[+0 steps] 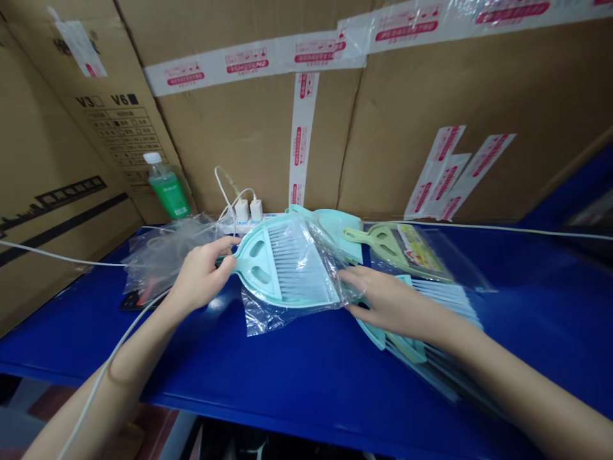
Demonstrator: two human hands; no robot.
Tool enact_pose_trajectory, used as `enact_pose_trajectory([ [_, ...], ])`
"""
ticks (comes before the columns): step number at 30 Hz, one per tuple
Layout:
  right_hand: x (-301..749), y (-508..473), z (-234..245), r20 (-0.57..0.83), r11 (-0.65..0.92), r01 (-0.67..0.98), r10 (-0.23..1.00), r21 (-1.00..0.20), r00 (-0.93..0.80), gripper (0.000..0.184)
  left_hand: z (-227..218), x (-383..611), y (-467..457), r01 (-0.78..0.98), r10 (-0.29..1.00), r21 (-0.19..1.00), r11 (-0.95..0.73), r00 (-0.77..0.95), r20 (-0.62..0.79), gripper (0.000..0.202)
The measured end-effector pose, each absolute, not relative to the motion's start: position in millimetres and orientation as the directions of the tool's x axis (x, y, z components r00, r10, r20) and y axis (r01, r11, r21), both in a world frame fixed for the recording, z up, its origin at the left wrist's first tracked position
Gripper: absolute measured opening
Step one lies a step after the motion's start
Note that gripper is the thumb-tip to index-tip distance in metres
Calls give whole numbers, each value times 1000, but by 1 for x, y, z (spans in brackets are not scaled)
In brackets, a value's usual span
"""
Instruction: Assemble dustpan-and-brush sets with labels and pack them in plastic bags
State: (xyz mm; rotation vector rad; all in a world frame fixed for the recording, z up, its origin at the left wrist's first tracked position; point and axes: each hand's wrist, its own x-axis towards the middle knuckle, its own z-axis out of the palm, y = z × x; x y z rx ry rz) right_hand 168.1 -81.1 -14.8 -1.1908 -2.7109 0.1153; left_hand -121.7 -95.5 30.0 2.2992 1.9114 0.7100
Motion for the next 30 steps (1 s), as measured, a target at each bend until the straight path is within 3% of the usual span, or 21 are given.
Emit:
enact_pose_trajectory([
  [9,190,-76,-4,112,676,667,724,-313,-681,48,31,-124,-94,885,938,364,-290,188,290,50],
  [15,189,-76,9,354,620,669,784,-409,-510,39,25,-120,-94,860,937,391,-328,244,250,48],
  [20,169,-85,8,134,468,611,849,-639,-511,32,19,-116,-94,794,920,466,-391,322,225,43],
  [25,161,-84,2,-30,203,385,853,-900,-521,53,16,-115,-95,762,920,516,-392,337,200,43],
  [30,157,-83,-4,-124,-78,119,884,-990,-451,64,12,-113,-95,741,925,556,-376,331,185,43],
])
